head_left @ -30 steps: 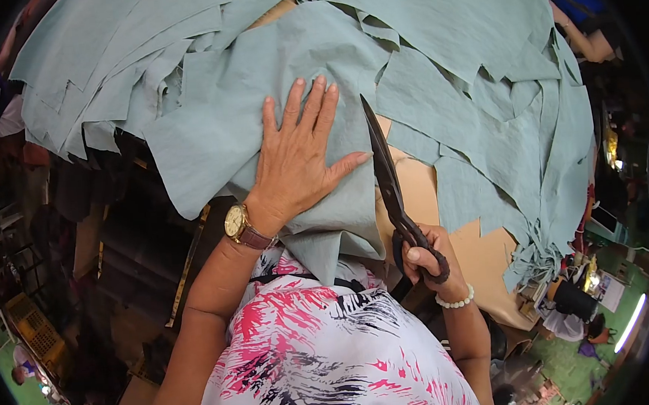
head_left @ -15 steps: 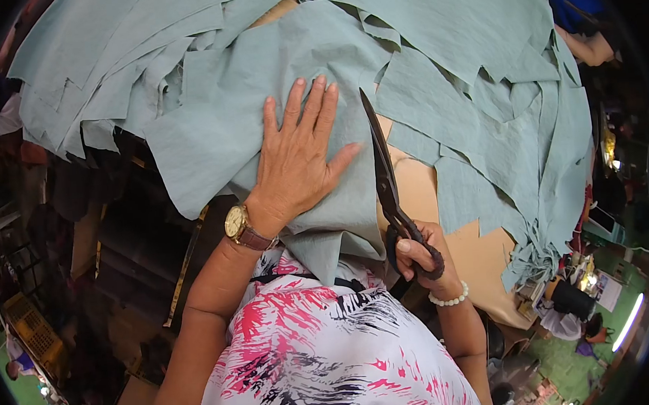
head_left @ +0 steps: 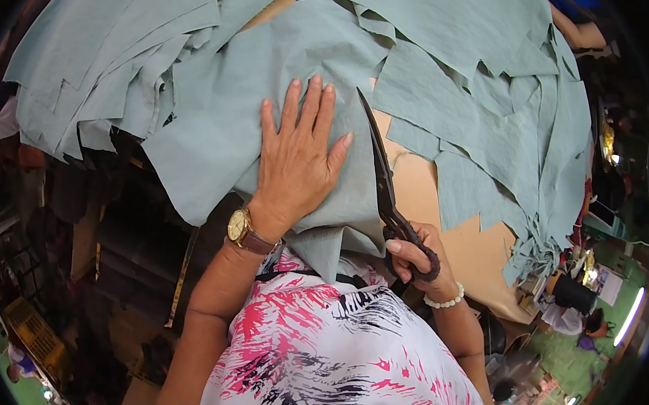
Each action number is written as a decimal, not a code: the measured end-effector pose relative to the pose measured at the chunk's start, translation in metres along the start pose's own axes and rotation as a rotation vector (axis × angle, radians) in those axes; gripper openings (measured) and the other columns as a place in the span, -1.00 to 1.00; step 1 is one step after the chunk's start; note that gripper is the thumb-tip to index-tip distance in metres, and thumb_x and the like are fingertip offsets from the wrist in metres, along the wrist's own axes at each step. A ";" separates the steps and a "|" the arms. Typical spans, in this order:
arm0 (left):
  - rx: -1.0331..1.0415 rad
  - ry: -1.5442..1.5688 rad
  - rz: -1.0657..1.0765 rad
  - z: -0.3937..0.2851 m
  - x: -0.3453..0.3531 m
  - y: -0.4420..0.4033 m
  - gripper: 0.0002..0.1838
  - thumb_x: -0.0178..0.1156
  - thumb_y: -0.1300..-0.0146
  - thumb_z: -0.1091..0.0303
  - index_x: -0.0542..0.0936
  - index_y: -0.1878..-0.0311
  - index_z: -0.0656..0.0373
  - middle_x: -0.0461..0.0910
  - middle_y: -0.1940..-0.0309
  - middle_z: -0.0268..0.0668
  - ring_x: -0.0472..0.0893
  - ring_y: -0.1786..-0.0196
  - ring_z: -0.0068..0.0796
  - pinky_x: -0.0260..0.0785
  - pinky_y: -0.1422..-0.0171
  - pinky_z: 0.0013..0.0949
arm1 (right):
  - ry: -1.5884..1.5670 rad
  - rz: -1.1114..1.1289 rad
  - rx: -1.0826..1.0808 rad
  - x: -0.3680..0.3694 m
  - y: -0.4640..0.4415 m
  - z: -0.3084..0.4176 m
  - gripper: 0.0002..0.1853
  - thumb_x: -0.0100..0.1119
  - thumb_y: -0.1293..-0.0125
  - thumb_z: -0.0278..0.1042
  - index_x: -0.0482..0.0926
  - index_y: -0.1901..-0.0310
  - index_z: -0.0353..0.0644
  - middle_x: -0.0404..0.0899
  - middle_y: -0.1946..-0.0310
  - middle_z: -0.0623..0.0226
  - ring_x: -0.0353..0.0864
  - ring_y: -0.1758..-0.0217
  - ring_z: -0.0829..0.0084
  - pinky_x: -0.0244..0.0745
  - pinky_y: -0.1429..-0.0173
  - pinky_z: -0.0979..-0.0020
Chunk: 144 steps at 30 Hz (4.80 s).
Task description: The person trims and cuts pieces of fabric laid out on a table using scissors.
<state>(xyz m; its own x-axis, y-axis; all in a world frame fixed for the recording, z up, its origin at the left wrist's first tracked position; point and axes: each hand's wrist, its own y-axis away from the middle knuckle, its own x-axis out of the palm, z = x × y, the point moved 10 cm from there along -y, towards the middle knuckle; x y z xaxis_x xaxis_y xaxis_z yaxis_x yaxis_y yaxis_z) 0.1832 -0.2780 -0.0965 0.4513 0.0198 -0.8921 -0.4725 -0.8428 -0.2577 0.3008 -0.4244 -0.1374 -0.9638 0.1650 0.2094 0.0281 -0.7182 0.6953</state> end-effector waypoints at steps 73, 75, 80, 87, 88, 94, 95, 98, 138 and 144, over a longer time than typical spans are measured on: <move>0.668 0.049 0.101 0.007 0.007 -0.059 -0.50 0.14 -0.12 0.10 0.43 -0.08 0.18 0.37 -0.15 -0.24 0.28 -0.24 -0.21 0.04 -0.32 -0.15 | -0.241 0.029 0.000 0.042 -0.007 -0.005 -0.81 0.10 -0.12 -0.37 0.31 0.51 -0.21 0.23 0.79 0.49 0.21 0.80 0.67 0.08 0.70 0.61; 0.548 0.045 0.090 0.019 0.009 -0.060 -0.39 0.10 -0.14 0.03 0.31 -0.20 0.17 0.27 -0.23 -0.22 0.21 -0.29 -0.19 0.00 -0.33 -0.12 | -0.285 0.043 0.009 0.039 -0.008 -0.005 -0.84 0.11 -0.13 -0.39 0.39 0.44 -0.28 0.27 0.80 0.50 0.23 0.80 0.69 0.06 0.68 0.64; 0.415 0.008 0.116 0.025 0.008 -0.049 -0.22 0.07 -0.14 -0.06 0.11 -0.32 0.20 0.16 -0.30 -0.16 0.12 -0.35 -0.14 -0.05 -0.35 -0.09 | -0.258 0.074 0.034 0.029 -0.004 -0.005 -0.83 0.11 -0.13 -0.39 0.37 0.50 -0.25 0.25 0.81 0.50 0.23 0.81 0.67 0.08 0.71 0.62; 0.305 0.029 0.105 0.026 0.000 -0.033 -0.16 0.13 -0.09 -0.08 0.10 -0.32 0.24 0.18 -0.28 -0.12 0.12 -0.34 -0.13 -0.06 -0.35 -0.09 | -0.203 0.107 0.040 0.028 0.000 -0.005 -0.78 0.13 -0.14 -0.36 0.36 0.54 -0.24 0.28 0.83 0.45 0.25 0.82 0.65 0.10 0.71 0.61; 0.304 0.031 0.101 0.026 0.000 -0.033 -0.16 0.13 -0.09 -0.08 0.10 -0.32 0.23 0.18 -0.28 -0.12 0.12 -0.34 -0.14 -0.06 -0.35 -0.09 | -0.185 0.092 0.043 0.028 0.000 -0.005 -0.77 0.13 -0.12 -0.36 0.33 0.57 -0.21 0.24 0.82 0.47 0.23 0.82 0.66 0.08 0.71 0.61; 0.295 0.051 0.094 0.027 -0.001 -0.033 -0.18 0.14 -0.09 -0.05 0.11 -0.31 0.22 0.19 -0.28 -0.13 0.14 -0.34 -0.15 -0.06 -0.35 -0.11 | -0.150 0.055 0.062 0.029 -0.001 -0.001 -0.73 0.12 -0.10 -0.38 0.26 0.64 -0.14 0.16 0.81 0.51 0.17 0.80 0.66 0.05 0.70 0.60; 0.291 0.048 0.094 0.027 -0.001 -0.033 -0.18 0.15 -0.09 -0.05 0.12 -0.31 0.22 0.19 -0.28 -0.14 0.14 -0.34 -0.16 -0.06 -0.35 -0.11 | -0.143 0.051 0.070 0.028 -0.001 -0.003 -0.73 0.12 -0.10 -0.39 0.26 0.64 -0.15 0.16 0.81 0.51 0.17 0.80 0.66 0.05 0.70 0.60; 0.282 0.038 0.096 0.028 0.000 -0.033 -0.19 0.15 -0.09 -0.04 0.13 -0.31 0.23 0.19 -0.28 -0.15 0.14 -0.34 -0.17 -0.06 -0.35 -0.13 | -0.131 0.085 0.051 0.028 -0.003 -0.005 -0.77 0.13 -0.12 -0.37 0.33 0.59 -0.20 0.26 0.83 0.47 0.23 0.82 0.67 0.08 0.72 0.61; 0.270 0.050 0.088 0.028 -0.001 -0.033 -0.29 0.06 -0.19 0.02 0.14 -0.30 0.24 0.20 -0.28 -0.15 0.15 -0.34 -0.18 -0.05 -0.35 -0.10 | -0.148 0.093 0.017 0.037 -0.007 0.001 -0.83 0.14 -0.11 -0.36 0.43 0.51 -0.26 0.33 0.81 0.48 0.25 0.80 0.71 0.07 0.69 0.63; 0.242 0.034 0.074 0.028 -0.001 -0.030 -0.32 0.04 -0.22 0.05 0.15 -0.30 0.24 0.20 -0.27 -0.14 0.15 -0.34 -0.17 -0.05 -0.34 -0.09 | -0.181 0.086 0.026 0.041 -0.006 0.000 -0.83 0.13 -0.12 -0.37 0.42 0.53 -0.24 0.33 0.81 0.49 0.25 0.80 0.71 0.06 0.69 0.63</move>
<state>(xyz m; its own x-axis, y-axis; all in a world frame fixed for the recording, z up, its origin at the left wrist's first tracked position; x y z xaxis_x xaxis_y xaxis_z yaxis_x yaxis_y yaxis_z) 0.1762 -0.2377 -0.0985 0.4323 -0.0589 -0.8998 -0.6708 -0.6878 -0.2773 0.2612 -0.4129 -0.1327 -0.8940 0.2243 0.3878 0.1176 -0.7178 0.6863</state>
